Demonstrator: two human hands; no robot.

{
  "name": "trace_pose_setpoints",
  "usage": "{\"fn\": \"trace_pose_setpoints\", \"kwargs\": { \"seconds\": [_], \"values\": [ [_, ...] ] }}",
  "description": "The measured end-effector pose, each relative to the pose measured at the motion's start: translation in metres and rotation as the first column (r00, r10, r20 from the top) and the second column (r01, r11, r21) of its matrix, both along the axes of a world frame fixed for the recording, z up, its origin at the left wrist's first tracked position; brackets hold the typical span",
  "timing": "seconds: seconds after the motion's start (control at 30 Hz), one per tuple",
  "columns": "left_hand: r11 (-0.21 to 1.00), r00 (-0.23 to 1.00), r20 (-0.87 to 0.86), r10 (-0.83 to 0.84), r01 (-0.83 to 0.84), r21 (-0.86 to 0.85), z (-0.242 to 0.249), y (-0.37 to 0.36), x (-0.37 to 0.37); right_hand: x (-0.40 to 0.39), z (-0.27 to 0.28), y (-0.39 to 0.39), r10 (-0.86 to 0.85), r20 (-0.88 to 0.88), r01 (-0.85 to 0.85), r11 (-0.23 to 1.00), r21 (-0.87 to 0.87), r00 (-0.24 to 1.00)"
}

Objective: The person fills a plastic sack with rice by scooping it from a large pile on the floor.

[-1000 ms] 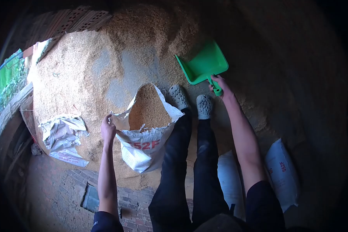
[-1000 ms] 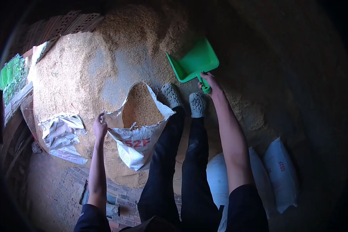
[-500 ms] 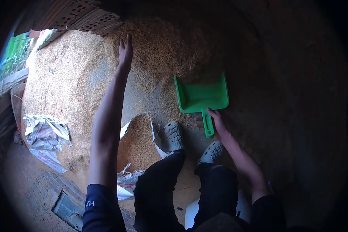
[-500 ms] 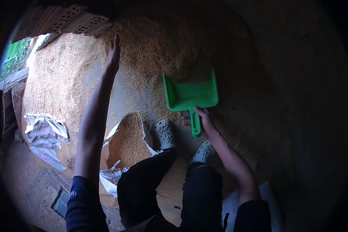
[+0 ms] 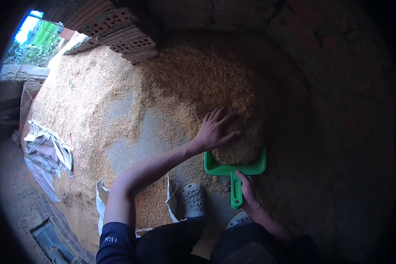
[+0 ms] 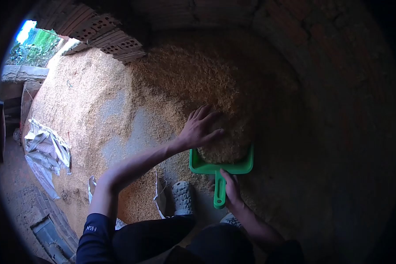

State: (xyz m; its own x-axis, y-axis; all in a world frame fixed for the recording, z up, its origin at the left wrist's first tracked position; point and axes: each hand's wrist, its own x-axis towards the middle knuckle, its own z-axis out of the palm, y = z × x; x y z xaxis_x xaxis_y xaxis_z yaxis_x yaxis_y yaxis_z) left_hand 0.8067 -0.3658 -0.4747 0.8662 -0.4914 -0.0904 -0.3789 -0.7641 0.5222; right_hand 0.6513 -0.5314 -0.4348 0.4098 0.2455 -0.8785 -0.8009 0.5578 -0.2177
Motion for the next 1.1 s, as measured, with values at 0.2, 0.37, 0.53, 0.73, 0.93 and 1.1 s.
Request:
{"fn": "trace_pose_setpoints", "kwargs": {
  "seconds": [0.2,0.37,0.53,0.73,0.93,1.1],
  "values": [
    [0.505,0.498,0.146,0.855,-0.863,-0.018,-0.015,0.119,0.091,-0.011,-0.017,-0.006,-0.004,0.06,0.006,1.0,-0.029,0.998],
    [0.265,0.262,0.054,0.964,-0.962,-0.069,-0.06,0.227,0.134,-0.011,-0.009,-0.019,0.013,0.044,-0.011,0.998,-0.063,0.999],
    [0.515,0.515,0.081,0.853,-0.809,-0.283,-0.127,0.175,0.126,-0.011,-0.015,-0.027,0.044,0.045,-0.041,0.996,-0.076,0.998],
    [0.679,0.722,-0.09,0.686,-0.68,-0.276,-0.074,0.066,0.048,-0.011,-0.018,-0.028,0.073,0.039,-0.071,0.997,-0.031,0.997],
    [0.823,0.831,-0.401,0.385,-0.506,-0.259,-0.029,0.005,-0.007,-0.014,-0.019,-0.031,0.091,0.04,-0.088,0.993,-0.073,0.995],
    [0.966,0.981,-0.101,0.166,-0.182,-0.182,0.004,-0.02,0.009,-0.014,-0.02,-0.036,0.039,0.041,-0.036,0.997,-0.069,0.998]
  ]
}}
